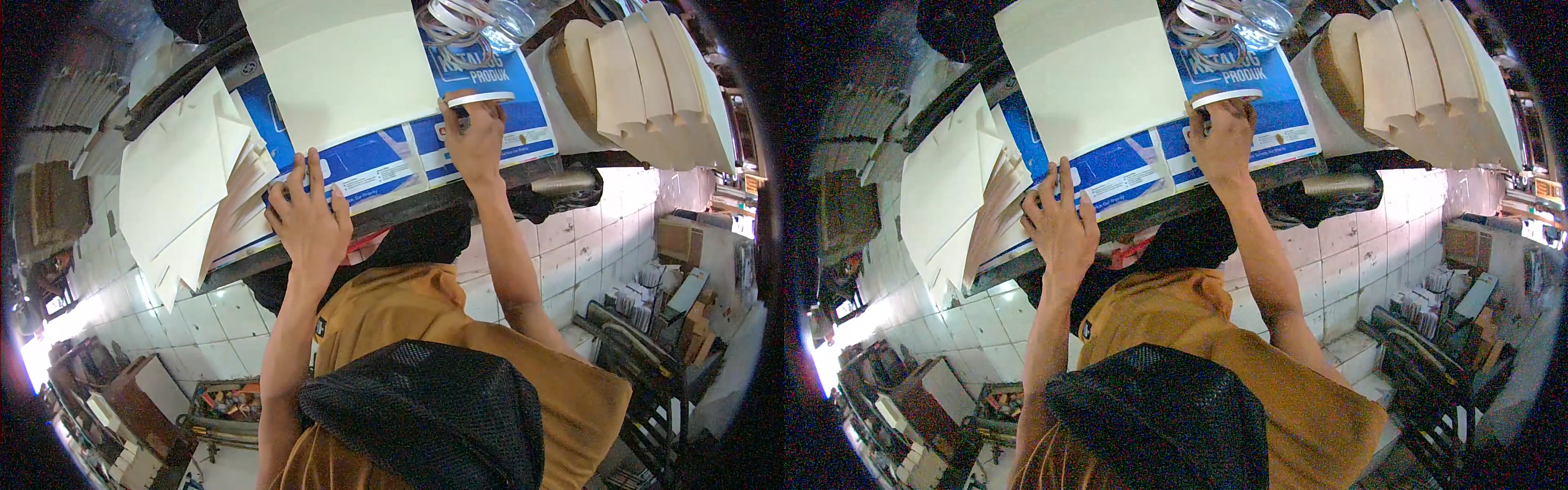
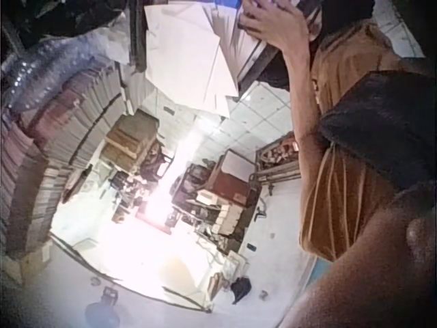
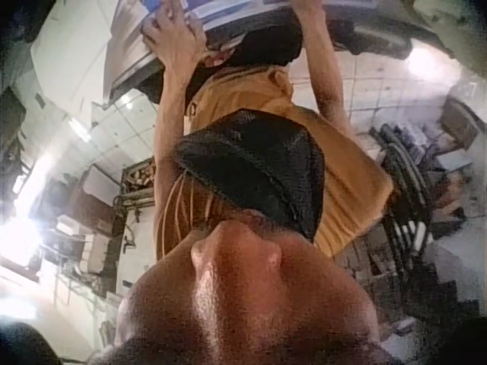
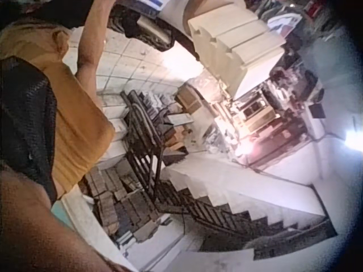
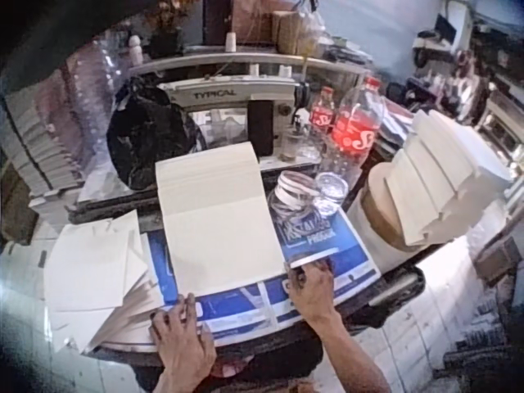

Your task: The person applies adhesive tape along the edges of folded paper sheets by hand, pressing the tape down and stacking the sheets.

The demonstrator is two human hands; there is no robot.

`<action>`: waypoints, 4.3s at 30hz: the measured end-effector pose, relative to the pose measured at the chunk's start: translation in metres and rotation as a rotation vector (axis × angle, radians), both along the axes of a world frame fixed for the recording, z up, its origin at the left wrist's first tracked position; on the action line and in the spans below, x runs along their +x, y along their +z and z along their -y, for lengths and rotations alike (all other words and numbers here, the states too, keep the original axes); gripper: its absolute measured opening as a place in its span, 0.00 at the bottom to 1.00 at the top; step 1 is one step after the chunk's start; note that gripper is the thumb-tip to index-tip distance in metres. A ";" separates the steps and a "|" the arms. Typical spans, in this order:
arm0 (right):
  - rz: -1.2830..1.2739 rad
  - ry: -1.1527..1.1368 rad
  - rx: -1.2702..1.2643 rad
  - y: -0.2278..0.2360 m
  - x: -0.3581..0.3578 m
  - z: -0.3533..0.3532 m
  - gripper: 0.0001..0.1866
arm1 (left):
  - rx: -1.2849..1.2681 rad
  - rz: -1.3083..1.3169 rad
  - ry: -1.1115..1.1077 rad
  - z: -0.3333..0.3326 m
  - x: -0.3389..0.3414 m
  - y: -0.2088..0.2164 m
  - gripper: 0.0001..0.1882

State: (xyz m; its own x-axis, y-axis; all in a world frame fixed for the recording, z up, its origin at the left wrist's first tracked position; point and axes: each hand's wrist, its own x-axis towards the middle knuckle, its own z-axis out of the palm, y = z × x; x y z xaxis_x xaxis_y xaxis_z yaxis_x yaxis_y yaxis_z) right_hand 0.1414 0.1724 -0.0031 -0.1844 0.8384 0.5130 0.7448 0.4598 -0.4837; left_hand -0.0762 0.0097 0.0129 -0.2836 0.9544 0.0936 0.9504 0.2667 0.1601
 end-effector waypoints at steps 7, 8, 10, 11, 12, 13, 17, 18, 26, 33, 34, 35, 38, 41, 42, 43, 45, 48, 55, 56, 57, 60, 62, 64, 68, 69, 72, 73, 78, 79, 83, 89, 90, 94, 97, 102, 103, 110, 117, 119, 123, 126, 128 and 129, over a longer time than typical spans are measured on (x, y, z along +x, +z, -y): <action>0.111 -0.035 0.021 -0.007 0.001 0.000 0.07 | 0.034 0.027 -0.018 0.001 0.001 0.003 0.34; 0.138 -0.038 0.038 -0.007 0.001 0.000 0.08 | 0.038 0.025 -0.021 0.000 0.002 0.003 0.34; 0.160 -0.042 0.061 -0.005 -0.001 0.003 0.08 | 0.049 0.029 -0.006 -0.003 0.005 0.006 0.33; 0.197 -0.034 0.024 -0.004 -0.001 0.007 0.08 | 0.054 0.026 -0.011 -0.004 0.008 0.009 0.33; 0.235 -0.025 -0.012 -0.002 -0.002 0.011 0.09 | 0.053 0.078 0.020 -0.008 0.012 0.017 0.33; 0.232 -0.024 -0.006 0.000 -0.003 0.021 0.09 | 0.052 0.130 0.055 -0.010 0.017 0.022 0.33; 0.095 0.040 -0.103 0.002 -0.006 0.092 0.10 | 0.273 0.220 -0.171 -0.020 0.051 0.020 0.33; 0.048 0.010 -0.021 0.000 -0.009 0.105 0.09 | 0.236 0.201 -0.257 -0.020 0.058 0.010 0.32; -0.155 -0.084 -0.076 0.020 0.007 0.122 0.10 | 0.173 0.168 -0.341 -0.018 0.073 -0.006 0.32; -0.182 -0.044 -0.119 0.012 0.002 0.122 0.09 | 0.181 0.160 -0.260 -0.019 0.083 -0.008 0.33; -0.229 -0.031 -0.173 0.011 0.001 0.123 0.09 | 0.178 0.171 -0.261 -0.019 0.083 -0.008 0.33; -0.204 -0.020 -0.143 0.010 0.003 0.122 0.09 | 0.176 0.182 -0.261 -0.020 0.085 -0.007 0.33; -0.004 0.076 -0.061 0.028 0.003 0.134 0.07 | 0.131 0.183 -0.241 -0.019 0.084 -0.007 0.34; -0.274 0.130 -0.037 0.042 0.016 0.154 0.07 | 0.126 0.211 -0.263 -0.020 0.083 -0.004 0.36; -0.362 -0.012 -0.092 0.043 0.022 0.157 0.08 | 0.116 0.238 -0.290 -0.018 0.083 -0.001 0.37; -0.452 -0.143 -0.150 0.041 0.026 0.156 0.08 | 0.124 0.227 -0.276 -0.010 0.082 0.002 0.37; -0.479 -0.230 -0.152 0.028 0.049 0.149 0.11 | -0.001 0.243 -0.380 0.013 0.082 0.010 0.38; -0.933 -0.206 -0.325 0.034 0.049 0.144 0.13 | 0.157 0.483 -0.445 0.018 0.055 0.022 0.37; -1.084 -0.127 -0.428 0.023 0.050 0.149 0.11 | 0.794 0.236 -0.053 0.037 -0.055 0.166 0.22; -1.070 -0.108 -0.395 0.014 0.050 0.148 0.10 | 0.875 0.110 0.019 0.038 -0.064 0.173 0.20; -1.076 -0.074 -0.407 0.022 0.044 0.146 0.10 | 0.821 0.080 0.029 0.039 -0.078 0.170 0.21; -0.983 -0.083 -0.426 0.021 0.044 0.148 0.11 | 0.478 0.131 0.033 0.017 -0.113 0.112 0.24; -1.026 -0.076 -0.399 0.018 0.047 0.147 0.10 | 0.054 0.095 -0.013 0.021 -0.134 0.066 0.22; -0.999 -0.101 -0.387 0.022 0.048 0.146 0.10 | 0.204 0.096 -0.094 0.000 -0.124 0.080 0.23; -1.065 -0.096 -0.438 0.035 0.047 0.149 0.11 | 0.780 0.309 -0.382 -0.109 -0.049 0.114 0.26; -1.054 -0.065 -0.448 0.040 0.042 0.148 0.11 | 0.766 0.295 -0.371 -0.138 -0.031 0.096 0.27; -1.121 -0.099 -0.468 0.054 0.031 0.150 0.14 | 0.562 -0.135 -0.335 -0.189 -0.011 0.013 0.29; -1.112 -0.070 -0.474 0.054 0.031 0.151 0.14 | 0.424 -0.192 -0.314 -0.185 -0.014 -0.014 0.29; -0.882 -0.056 -0.390 0.055 0.027 0.149 0.16 | 0.216 0.159 -0.383 -0.076 0.031 -0.031 0.29; -0.770 -0.054 -0.395 0.056 0.021 0.143 0.16 | 0.268 0.249 -0.344 -0.064 0.036 -0.028 0.28; -0.391 0.272 -0.357 0.030 -0.027 0.120 0.18 | 0.488 1.212 -0.108 -0.030 0.003 0.007 0.23; -0.306 0.460 -0.243 0.015 -0.089 0.126 0.23 | 0.512 1.031 0.014 0.060 -0.026 0.016 0.22; -0.287 0.496 -0.255 0.014 -0.093 0.126 0.24 | 0.508 0.868 0.026 0.072 -0.025 0.013 0.24; -0.267 0.536 -0.244 0.011 -0.098 0.125 0.23 | 0.515 0.641 0.021 0.091 -0.010 -0.005 0.29; -0.273 0.530 -0.385 0.015 -0.098 0.126 0.22 | 0.590 0.549 -0.053 0.089 -0.004 -0.017 0.30; -0.260 0.509 -0.336 0.016 -0.103 0.128 0.21 | 0.577 0.520 -0.106 0.090 -0.003 -0.025 0.33; -0.259 0.503 -0.340 0.016 -0.103 0.128 0.21 | 0.560 0.513 -0.107 0.089 -0.003 -0.026 0.34; -0.243 0.519 -0.311 0.015 -0.102 0.126 0.22 | 0.501 0.432 -0.131 0.088 -0.005 -0.031 0.32; -0.183 0.481 -0.367 0.026 -0.095 0.133 0.21 | 0.408 0.330 -0.104 0.090 0.000 -0.029 0.30; -0.089 0.426 -0.341 0.037 -0.083 0.130 0.21 | 0.376 0.334 -0.106 0.085 0.002 -0.028 0.29; -0.401 0.211 -0.317 0.043 -0.036 0.110 0.14 | 0.405 0.324 -0.122 0.084 0.008 -0.025 0.30; -0.604 0.131 -0.183 0.041 0.001 0.083 0.10 | 0.376 0.290 -0.119 0.084 0.006 -0.027 0.31; -0.605 0.086 -0.105 0.038 0.026 0.069 0.07 | 0.338 0.248 -0.119 0.085 0.005 -0.027 0.33; -0.602 0.078 -0.100 0.036 0.033 0.065 0.07 | 0.339 0.253 -0.127 0.084 0.005 -0.028 0.33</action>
State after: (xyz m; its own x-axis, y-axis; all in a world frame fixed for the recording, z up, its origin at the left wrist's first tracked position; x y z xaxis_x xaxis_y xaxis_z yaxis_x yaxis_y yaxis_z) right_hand 0.1745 0.1074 0.0332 0.0507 0.8835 0.4657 0.2938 0.4325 -0.8524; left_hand -0.0713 -0.0743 -0.0147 -0.2200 0.9104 0.3504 0.8918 0.0421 0.4504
